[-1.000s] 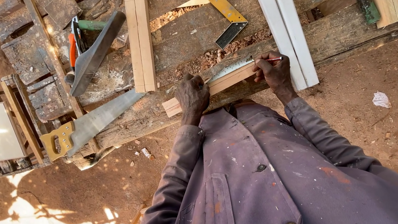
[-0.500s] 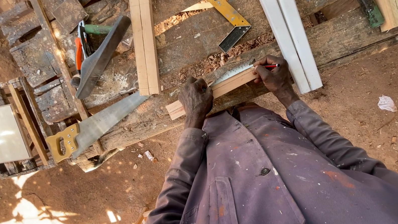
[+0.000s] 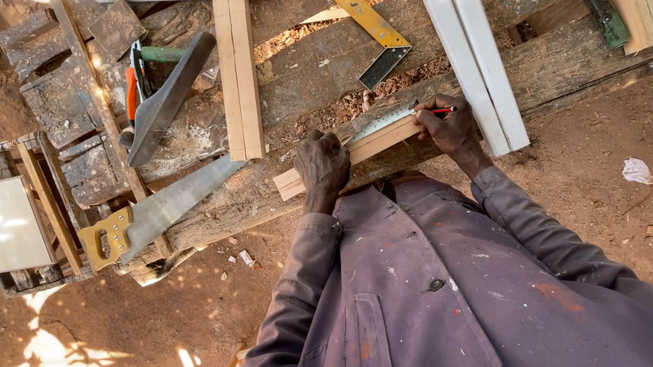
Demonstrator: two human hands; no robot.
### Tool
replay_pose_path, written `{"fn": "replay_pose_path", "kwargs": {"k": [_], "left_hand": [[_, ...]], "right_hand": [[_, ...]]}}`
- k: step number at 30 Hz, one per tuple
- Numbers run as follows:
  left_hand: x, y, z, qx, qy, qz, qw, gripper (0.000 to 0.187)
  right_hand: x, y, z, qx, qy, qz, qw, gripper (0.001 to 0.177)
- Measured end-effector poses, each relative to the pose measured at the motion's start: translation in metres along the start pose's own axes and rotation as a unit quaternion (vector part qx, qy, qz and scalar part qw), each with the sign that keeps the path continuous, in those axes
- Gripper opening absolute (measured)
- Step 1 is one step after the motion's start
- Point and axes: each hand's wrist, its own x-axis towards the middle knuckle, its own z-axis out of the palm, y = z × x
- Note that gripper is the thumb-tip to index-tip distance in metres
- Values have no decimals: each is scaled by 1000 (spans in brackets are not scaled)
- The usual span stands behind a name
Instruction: Measuring wooden pieces with a tape measure and marking them with a pencil and a try square for future cutting.
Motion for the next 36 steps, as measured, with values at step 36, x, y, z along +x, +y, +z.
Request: {"fn": "replay_pose_path", "kwargs": {"k": [36], "left_hand": [[9, -5, -7, -50, -17, -20, 998, 10]], "right_hand": [[-9, -44, -17, 65, 68, -1, 996, 20]]}}
